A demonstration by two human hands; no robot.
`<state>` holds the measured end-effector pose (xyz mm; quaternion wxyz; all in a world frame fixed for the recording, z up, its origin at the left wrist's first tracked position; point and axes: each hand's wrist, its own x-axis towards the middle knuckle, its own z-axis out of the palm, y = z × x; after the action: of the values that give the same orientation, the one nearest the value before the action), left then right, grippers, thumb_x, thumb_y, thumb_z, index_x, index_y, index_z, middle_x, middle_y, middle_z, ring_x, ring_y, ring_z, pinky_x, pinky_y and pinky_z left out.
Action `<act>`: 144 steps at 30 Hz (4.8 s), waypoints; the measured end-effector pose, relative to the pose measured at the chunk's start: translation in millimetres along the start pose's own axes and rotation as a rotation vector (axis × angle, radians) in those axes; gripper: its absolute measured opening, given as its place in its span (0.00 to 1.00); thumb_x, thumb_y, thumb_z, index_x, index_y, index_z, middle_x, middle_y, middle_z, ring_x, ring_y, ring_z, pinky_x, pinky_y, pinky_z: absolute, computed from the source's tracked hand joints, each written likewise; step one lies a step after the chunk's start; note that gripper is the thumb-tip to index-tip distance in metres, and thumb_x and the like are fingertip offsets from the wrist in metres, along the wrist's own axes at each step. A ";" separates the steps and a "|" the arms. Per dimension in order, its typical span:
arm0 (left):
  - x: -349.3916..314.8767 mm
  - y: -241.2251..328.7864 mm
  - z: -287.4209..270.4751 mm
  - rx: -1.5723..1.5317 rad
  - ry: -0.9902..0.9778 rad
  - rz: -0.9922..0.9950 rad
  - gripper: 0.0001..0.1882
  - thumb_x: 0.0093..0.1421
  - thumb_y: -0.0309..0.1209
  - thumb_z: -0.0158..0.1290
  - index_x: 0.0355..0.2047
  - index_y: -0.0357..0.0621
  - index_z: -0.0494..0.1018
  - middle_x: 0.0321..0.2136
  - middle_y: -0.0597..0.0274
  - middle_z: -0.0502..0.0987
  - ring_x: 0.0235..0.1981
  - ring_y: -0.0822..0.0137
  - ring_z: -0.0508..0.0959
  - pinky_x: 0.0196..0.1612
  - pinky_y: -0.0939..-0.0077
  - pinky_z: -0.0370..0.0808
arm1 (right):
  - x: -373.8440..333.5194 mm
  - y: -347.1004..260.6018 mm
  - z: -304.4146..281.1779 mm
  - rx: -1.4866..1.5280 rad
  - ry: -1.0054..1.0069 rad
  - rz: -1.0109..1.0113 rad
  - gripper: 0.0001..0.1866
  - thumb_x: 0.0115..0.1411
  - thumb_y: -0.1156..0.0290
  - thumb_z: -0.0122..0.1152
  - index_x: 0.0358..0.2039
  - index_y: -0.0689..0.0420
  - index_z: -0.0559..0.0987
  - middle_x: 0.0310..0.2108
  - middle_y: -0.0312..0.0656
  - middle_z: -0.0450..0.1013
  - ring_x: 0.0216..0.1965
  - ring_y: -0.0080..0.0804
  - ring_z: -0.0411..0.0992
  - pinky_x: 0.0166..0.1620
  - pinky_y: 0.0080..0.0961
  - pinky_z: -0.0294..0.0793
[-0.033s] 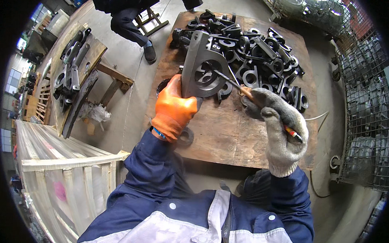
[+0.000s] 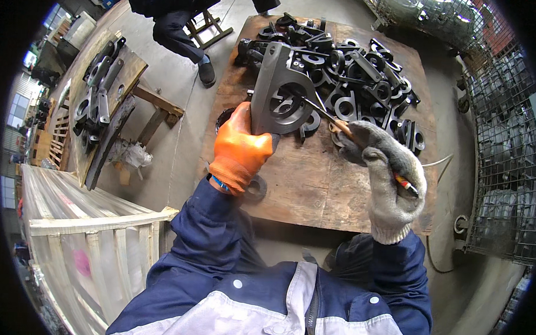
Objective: The person repeatedly picks up metal brackets from a pile on a wooden table, dips a brush into a small can of black paint, and applies paint to the inner and outer surfaces of each bracket. After painting, the person places the bracket on a nearby wooden pallet. The process is repeated for multiple brackets.
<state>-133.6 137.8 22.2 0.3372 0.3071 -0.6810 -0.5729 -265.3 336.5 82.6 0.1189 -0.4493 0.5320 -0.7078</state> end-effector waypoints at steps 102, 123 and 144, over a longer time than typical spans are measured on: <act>65.5 -224.6 112.7 1.200 -0.011 -0.362 0.37 0.49 0.41 0.60 0.57 0.37 0.64 0.52 0.40 0.74 0.54 0.46 0.75 0.56 0.60 0.73 | 24.4 41.9 -156.4 -0.335 0.311 0.062 0.25 0.58 0.81 0.65 0.55 0.60 0.70 0.57 0.50 0.70 0.56 0.38 0.73 0.56 0.29 0.80; 119.0 -290.6 118.4 1.128 -0.295 -0.556 0.17 0.53 0.37 0.59 0.42 0.47 0.81 0.42 0.49 0.82 0.48 0.54 0.81 0.50 0.67 0.75 | 4.6 35.6 -150.3 -0.372 0.265 0.191 0.35 0.49 0.90 0.63 0.60 0.65 0.67 0.63 0.54 0.65 0.65 0.45 0.64 0.67 0.41 0.64; 121.6 -144.4 92.7 -1.091 -0.365 -0.956 0.08 0.56 0.36 0.50 0.21 0.54 0.74 0.19 0.68 0.76 0.19 0.66 0.73 0.27 0.71 0.73 | 13.1 44.3 -154.5 -0.108 0.423 0.327 0.19 0.71 0.62 0.53 0.54 0.62 0.76 0.48 0.46 0.78 0.42 0.30 0.79 0.47 0.27 0.81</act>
<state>-275.1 70.7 -118.1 0.0376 0.2587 -0.1375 -0.9554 -404.2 409.9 46.5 0.0939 -0.2053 0.6476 -0.7277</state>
